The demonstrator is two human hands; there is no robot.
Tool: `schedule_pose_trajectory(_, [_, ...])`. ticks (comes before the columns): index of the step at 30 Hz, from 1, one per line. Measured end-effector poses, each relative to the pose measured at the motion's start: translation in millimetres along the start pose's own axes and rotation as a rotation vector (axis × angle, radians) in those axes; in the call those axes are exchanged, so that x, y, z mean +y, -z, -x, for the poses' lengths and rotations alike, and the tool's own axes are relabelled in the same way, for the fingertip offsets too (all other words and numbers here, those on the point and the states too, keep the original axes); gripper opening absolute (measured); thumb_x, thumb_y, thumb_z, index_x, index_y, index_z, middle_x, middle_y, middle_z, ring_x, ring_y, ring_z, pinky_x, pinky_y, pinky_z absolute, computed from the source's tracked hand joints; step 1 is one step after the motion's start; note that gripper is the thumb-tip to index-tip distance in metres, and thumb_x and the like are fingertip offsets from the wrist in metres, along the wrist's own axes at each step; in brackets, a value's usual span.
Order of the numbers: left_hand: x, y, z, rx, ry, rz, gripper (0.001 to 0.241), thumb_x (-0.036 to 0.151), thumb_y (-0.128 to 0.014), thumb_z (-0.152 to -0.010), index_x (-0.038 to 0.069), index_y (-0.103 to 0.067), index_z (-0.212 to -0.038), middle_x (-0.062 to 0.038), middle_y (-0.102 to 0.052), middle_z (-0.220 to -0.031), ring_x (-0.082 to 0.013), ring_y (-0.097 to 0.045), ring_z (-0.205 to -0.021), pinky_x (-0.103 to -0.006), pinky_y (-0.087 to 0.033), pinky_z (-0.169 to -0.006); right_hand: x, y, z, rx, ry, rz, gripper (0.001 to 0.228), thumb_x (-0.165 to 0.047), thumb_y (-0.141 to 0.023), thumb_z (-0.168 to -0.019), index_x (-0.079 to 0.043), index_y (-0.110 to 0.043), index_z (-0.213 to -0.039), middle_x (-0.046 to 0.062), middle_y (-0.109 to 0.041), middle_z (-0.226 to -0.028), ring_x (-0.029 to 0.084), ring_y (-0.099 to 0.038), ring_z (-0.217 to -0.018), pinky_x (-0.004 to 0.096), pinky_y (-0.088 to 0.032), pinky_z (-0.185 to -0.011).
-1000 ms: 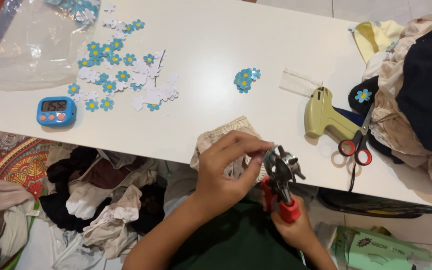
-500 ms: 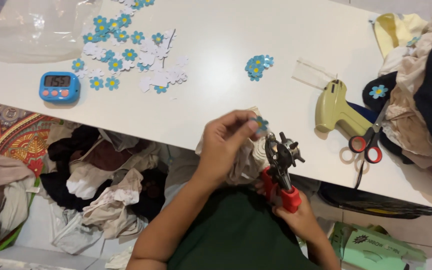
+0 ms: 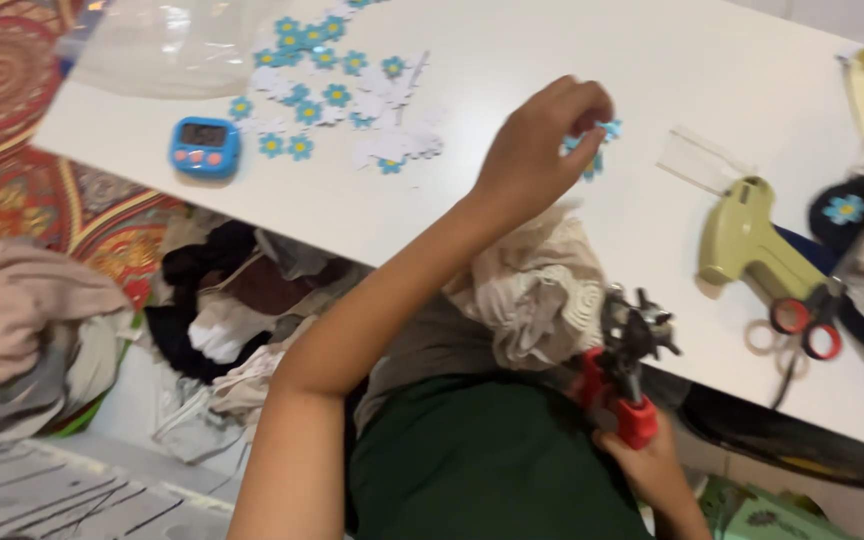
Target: Punching holes in lace fabric and handling small flower cutouts for a craft project
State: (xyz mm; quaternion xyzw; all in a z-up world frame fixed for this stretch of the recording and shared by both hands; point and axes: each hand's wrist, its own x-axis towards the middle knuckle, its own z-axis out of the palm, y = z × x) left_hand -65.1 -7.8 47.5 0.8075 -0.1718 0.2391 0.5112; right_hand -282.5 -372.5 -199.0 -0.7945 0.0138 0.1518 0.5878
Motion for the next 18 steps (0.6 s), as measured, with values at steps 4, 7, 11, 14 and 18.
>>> schedule_pose_trajectory(4, [-30.5,15.9,-8.4,-0.066,0.015,-0.159,0.011,0.010,-0.064,-0.093,0.016,-0.062,-0.101,0.000,-0.057,-0.096,-0.0149,-0.062,-0.080,-0.0314,-0.047,-0.062,0.2,10.0,-2.3,-0.016,-0.036,-0.013,0.044,-0.001,-0.086,-0.068,-0.002,-0.069,-0.109,0.001,-0.061,-0.077,0.009,-0.048,-0.069,0.026,-0.040,-0.059])
schedule_pose_trajectory(7, [-41.8,54.5,-2.4,0.062,-0.024,-0.202,0.018,0.005,-0.068,-0.092,0.014,-0.065,-0.107,-0.003,-0.068,-0.105,-0.0170,-0.068,-0.091,-0.0303,-0.058,-0.082,-16.0,9.8,-1.6,-0.016,0.014,0.105,0.033,-0.006,-0.084,-0.069,-0.008,-0.059,-0.090,0.001,-0.057,-0.077,0.013,-0.047,-0.070,0.031,-0.040,-0.063])
schedule_pose_trajectory(11, [-40.8,108.4,17.1,0.125,0.140,-0.315,0.018,0.007,-0.064,-0.094,0.017,-0.068,-0.109,0.000,-0.069,-0.106,-0.0156,-0.065,-0.095,-0.0298,-0.056,-0.087,-9.4,8.9,-1.6,0.013,-0.083,0.079,0.037,0.000,-0.084,-0.067,-0.004,-0.065,-0.099,0.004,-0.063,-0.083,0.015,-0.052,-0.076,0.032,-0.042,-0.069])
schedule_pose_trajectory(14, [-27.5,102.7,26.0,-0.050,0.217,-0.368,0.019,0.012,-0.071,-0.094,0.021,-0.071,-0.110,0.001,-0.073,-0.115,-0.0172,-0.069,-0.101,-0.0552,-0.039,-0.113,-27.0,3.2,0.7,0.007,-0.041,0.148,0.043,-0.004,-0.085,-0.065,-0.002,-0.072,-0.105,0.004,-0.065,-0.080,0.015,-0.054,-0.072,0.032,-0.045,-0.067])
schedule_pose_trajectory(18, [-14.8,43.9,29.4,-0.452,0.133,-0.173,0.017,0.016,-0.061,-0.097,0.018,-0.074,-0.107,0.001,-0.075,-0.110,-0.0179,-0.065,-0.106,-0.0389,-0.049,-0.095,-51.4,-3.9,2.1,0.004,-0.096,0.088,0.037,0.000,-0.081,-0.066,-0.001,-0.067,-0.100,0.007,-0.064,-0.087,0.019,-0.055,-0.079,0.035,-0.045,-0.073])
